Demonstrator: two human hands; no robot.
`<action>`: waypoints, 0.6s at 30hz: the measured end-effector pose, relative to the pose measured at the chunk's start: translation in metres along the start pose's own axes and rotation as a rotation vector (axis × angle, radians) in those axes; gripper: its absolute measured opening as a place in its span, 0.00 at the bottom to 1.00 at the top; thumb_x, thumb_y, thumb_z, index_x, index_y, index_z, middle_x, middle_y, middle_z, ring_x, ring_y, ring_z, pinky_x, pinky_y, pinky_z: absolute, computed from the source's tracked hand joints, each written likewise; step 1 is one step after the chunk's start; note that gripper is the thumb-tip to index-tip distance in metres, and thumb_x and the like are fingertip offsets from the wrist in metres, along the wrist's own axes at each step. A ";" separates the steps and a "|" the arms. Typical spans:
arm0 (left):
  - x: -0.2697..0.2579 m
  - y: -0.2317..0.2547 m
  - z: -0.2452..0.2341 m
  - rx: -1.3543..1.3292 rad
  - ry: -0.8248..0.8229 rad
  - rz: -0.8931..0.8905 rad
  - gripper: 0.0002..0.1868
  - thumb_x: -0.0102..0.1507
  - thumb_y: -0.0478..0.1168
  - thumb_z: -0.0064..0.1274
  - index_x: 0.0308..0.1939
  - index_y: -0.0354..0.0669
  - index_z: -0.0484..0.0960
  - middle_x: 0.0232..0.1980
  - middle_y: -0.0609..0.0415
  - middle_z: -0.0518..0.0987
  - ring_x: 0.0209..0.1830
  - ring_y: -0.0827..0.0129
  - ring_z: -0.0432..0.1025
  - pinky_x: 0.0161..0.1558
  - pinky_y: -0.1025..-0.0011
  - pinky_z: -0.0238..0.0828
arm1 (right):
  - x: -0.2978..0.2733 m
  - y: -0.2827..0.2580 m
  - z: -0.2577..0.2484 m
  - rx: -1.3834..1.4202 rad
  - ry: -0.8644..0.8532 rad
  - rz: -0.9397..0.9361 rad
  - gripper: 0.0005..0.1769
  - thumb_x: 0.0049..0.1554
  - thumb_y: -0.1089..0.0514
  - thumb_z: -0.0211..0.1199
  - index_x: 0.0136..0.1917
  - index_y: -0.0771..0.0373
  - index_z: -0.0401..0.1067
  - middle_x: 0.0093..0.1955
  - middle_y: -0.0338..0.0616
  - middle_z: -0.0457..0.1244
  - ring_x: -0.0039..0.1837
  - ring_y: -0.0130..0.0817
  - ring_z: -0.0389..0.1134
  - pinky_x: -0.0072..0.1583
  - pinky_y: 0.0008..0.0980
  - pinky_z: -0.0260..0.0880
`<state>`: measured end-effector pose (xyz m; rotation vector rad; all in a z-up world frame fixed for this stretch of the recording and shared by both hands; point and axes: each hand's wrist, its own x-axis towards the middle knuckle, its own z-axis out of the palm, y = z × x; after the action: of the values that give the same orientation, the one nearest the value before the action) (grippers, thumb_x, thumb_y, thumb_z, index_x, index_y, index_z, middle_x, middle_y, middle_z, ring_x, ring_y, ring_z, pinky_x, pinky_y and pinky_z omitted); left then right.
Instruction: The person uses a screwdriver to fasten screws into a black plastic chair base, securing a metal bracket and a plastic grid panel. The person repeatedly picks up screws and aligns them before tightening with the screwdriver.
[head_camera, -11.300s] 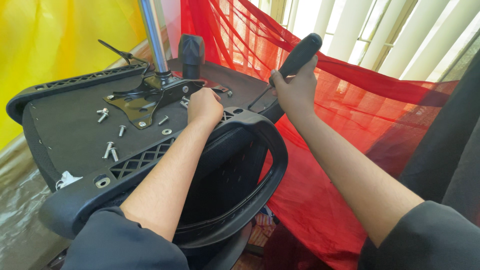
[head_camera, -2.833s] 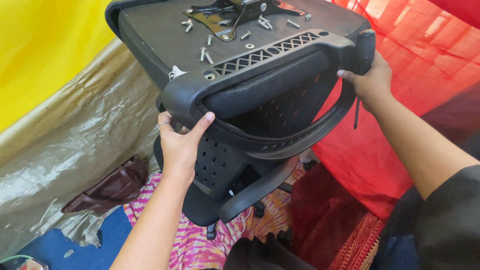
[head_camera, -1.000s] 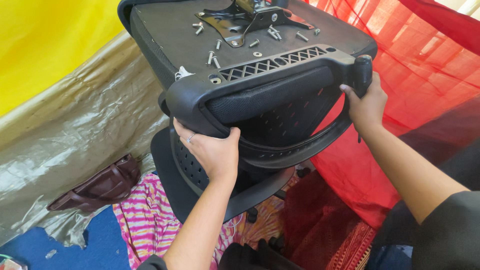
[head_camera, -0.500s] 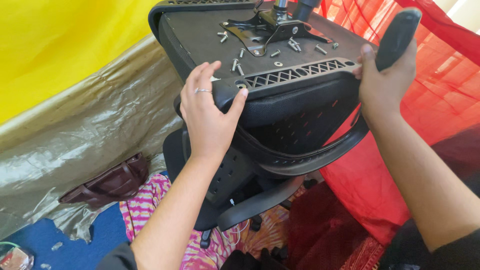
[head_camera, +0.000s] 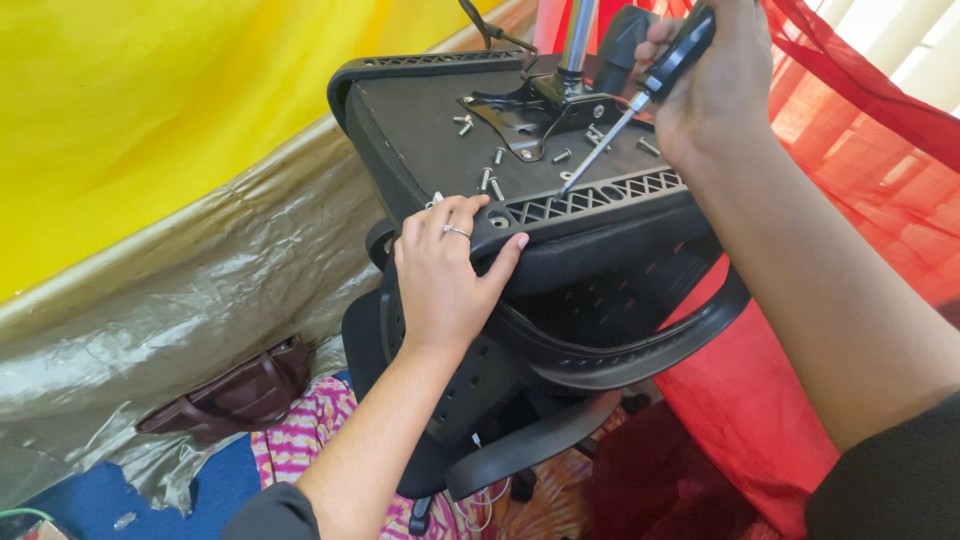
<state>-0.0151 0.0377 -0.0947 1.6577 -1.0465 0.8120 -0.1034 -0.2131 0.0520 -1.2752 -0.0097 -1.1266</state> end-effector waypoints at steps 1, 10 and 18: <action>0.000 0.000 0.001 0.002 0.010 0.001 0.27 0.60 0.54 0.64 0.54 0.40 0.82 0.54 0.52 0.79 0.58 0.52 0.69 0.60 0.55 0.62 | 0.007 0.005 0.005 -0.022 0.012 0.019 0.22 0.61 0.41 0.62 0.56 0.56 0.60 0.40 0.46 0.70 0.39 0.32 0.73 0.46 0.34 0.75; 0.001 0.014 -0.008 0.062 -0.085 -0.035 0.37 0.52 0.59 0.68 0.56 0.39 0.80 0.55 0.47 0.76 0.58 0.50 0.67 0.59 0.54 0.63 | 0.020 0.090 0.045 -0.156 0.231 -0.014 0.25 0.63 0.35 0.53 0.57 0.56 0.55 0.32 0.49 0.70 0.26 0.30 0.63 0.26 0.27 0.58; 0.007 0.033 -0.011 0.160 -0.271 -0.162 0.46 0.44 0.59 0.73 0.61 0.43 0.77 0.58 0.45 0.74 0.57 0.49 0.65 0.56 0.51 0.63 | -0.004 0.126 0.035 -0.099 0.132 0.039 0.22 0.67 0.39 0.51 0.58 0.58 0.56 0.35 0.46 0.68 0.30 0.29 0.65 0.28 0.28 0.58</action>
<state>-0.0426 0.0411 -0.0726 2.0022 -1.0341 0.5874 -0.0027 -0.2009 -0.0303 -1.2807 0.1714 -1.1877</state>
